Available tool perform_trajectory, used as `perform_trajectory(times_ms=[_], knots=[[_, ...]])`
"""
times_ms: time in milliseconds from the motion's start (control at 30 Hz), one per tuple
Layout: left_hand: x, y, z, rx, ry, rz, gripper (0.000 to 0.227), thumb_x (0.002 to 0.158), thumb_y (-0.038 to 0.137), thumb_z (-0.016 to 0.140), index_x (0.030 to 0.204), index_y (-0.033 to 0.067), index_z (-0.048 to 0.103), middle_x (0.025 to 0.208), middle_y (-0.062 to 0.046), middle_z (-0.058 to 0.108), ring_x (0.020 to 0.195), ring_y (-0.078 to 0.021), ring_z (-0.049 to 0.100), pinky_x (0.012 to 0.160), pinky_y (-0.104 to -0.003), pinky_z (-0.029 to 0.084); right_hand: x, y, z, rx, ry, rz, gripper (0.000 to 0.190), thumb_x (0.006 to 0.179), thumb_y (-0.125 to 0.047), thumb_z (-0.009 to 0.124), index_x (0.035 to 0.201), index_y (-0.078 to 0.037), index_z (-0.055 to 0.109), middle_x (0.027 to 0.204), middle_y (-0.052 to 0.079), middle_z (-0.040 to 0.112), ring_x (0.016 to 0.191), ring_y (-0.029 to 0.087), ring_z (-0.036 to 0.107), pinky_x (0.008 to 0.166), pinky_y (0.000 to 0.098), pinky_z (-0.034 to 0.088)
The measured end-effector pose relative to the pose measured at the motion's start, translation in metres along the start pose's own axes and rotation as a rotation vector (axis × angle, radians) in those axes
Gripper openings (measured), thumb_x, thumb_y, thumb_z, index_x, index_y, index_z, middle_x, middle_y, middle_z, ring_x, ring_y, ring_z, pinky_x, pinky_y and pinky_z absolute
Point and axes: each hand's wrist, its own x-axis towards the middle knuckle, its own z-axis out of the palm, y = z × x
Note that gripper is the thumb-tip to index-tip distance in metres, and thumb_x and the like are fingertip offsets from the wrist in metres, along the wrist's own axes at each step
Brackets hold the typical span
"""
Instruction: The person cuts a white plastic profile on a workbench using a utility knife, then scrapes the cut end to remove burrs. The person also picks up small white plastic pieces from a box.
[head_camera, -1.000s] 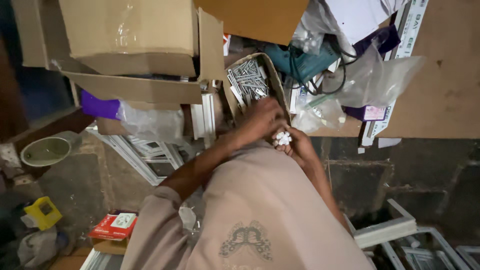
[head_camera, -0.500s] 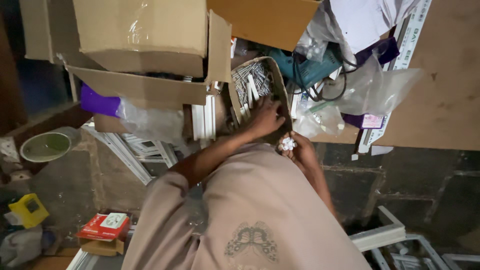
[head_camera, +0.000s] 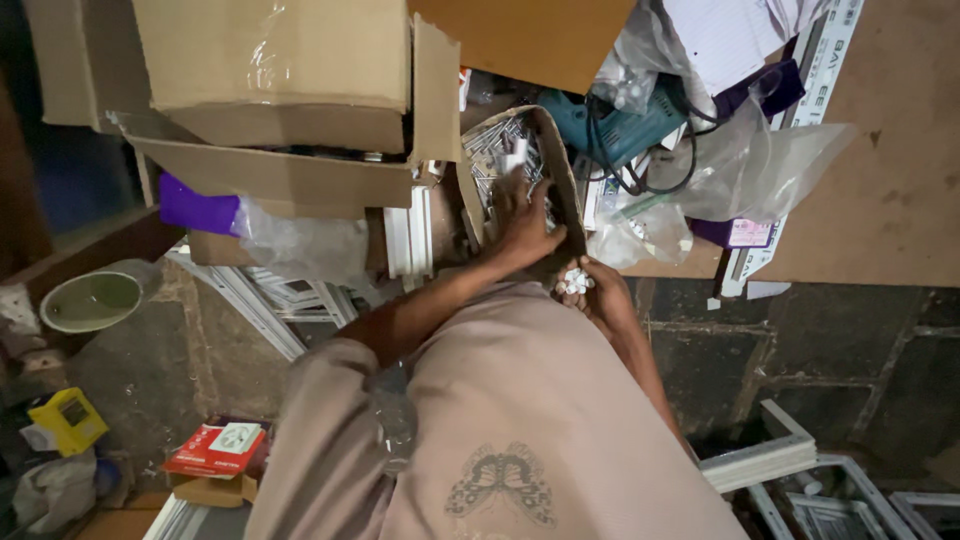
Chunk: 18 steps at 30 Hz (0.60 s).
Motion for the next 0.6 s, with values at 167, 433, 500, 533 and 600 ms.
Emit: perform_trajectory(times_ms=[167, 433, 500, 533, 600], knots=[[-0.007, -0.015, 0.015, -0.263, 0.154, 0.43, 0.057, 0.091, 0.026, 0.072, 0.142, 0.0081, 0.054, 0.167, -0.025, 0.027, 0.154, -0.05, 0.031, 0.123, -0.058, 0.034, 0.002, 0.005, -0.002, 0.091, 0.014, 0.027, 0.025, 0.106, -0.025, 0.054, 0.104, -0.001, 0.062, 0.088, 0.015, 0.069, 0.073, 0.024, 0.069, 0.059, 0.0308, 0.055], [-0.016, -0.018, 0.008, 0.817, -0.076, 0.046, 0.068, 0.094, 0.027, 0.064, 0.153, 0.0, 0.045, 0.142, -0.042, 0.045, 0.128, -0.0606, 0.046, 0.11, -0.067, 0.035, 0.002, 0.009, -0.007, 0.084, 0.063, 0.003, 0.024, 0.104, -0.023, 0.055, 0.103, 0.0, 0.061, 0.09, 0.016, 0.069, 0.075, 0.026, 0.069, 0.058, 0.0326, 0.054], [-0.017, -0.012, 0.005, 0.773, -0.174, 0.051, 0.078, 0.089, 0.033, 0.067, 0.154, 0.0008, 0.04, 0.137, -0.044, 0.047, 0.126, -0.0633, 0.044, 0.103, -0.07, 0.035, 0.003, 0.01, -0.007, 0.078, 0.07, 0.002, 0.023, 0.105, -0.023, 0.055, 0.105, 0.0, 0.061, 0.09, 0.016, 0.069, 0.075, 0.026, 0.068, 0.058, 0.0326, 0.053], [-0.018, -0.01, 0.004, 0.631, -0.169, 0.05, 0.084, 0.084, 0.035, 0.071, 0.154, 0.0024, 0.038, 0.14, -0.042, 0.045, 0.125, -0.064, 0.043, 0.099, -0.071, 0.036, 0.003, 0.01, -0.007, 0.086, 0.039, -0.008, 0.024, 0.106, -0.023, 0.055, 0.105, 0.0, 0.062, 0.09, 0.016, 0.069, 0.074, 0.025, 0.068, 0.059, 0.0328, 0.053], [-0.018, -0.01, 0.002, 0.273, -0.047, 0.169, 0.082, 0.08, 0.035, 0.076, 0.147, 0.003, 0.041, 0.138, -0.035, 0.049, 0.121, -0.0571, 0.048, 0.094, -0.064, 0.041, 0.004, 0.009, -0.006, 0.106, -0.026, -0.028, 0.026, 0.108, -0.023, 0.056, 0.105, 0.002, 0.062, 0.089, 0.017, 0.069, 0.072, 0.024, 0.066, 0.06, 0.0331, 0.053]])
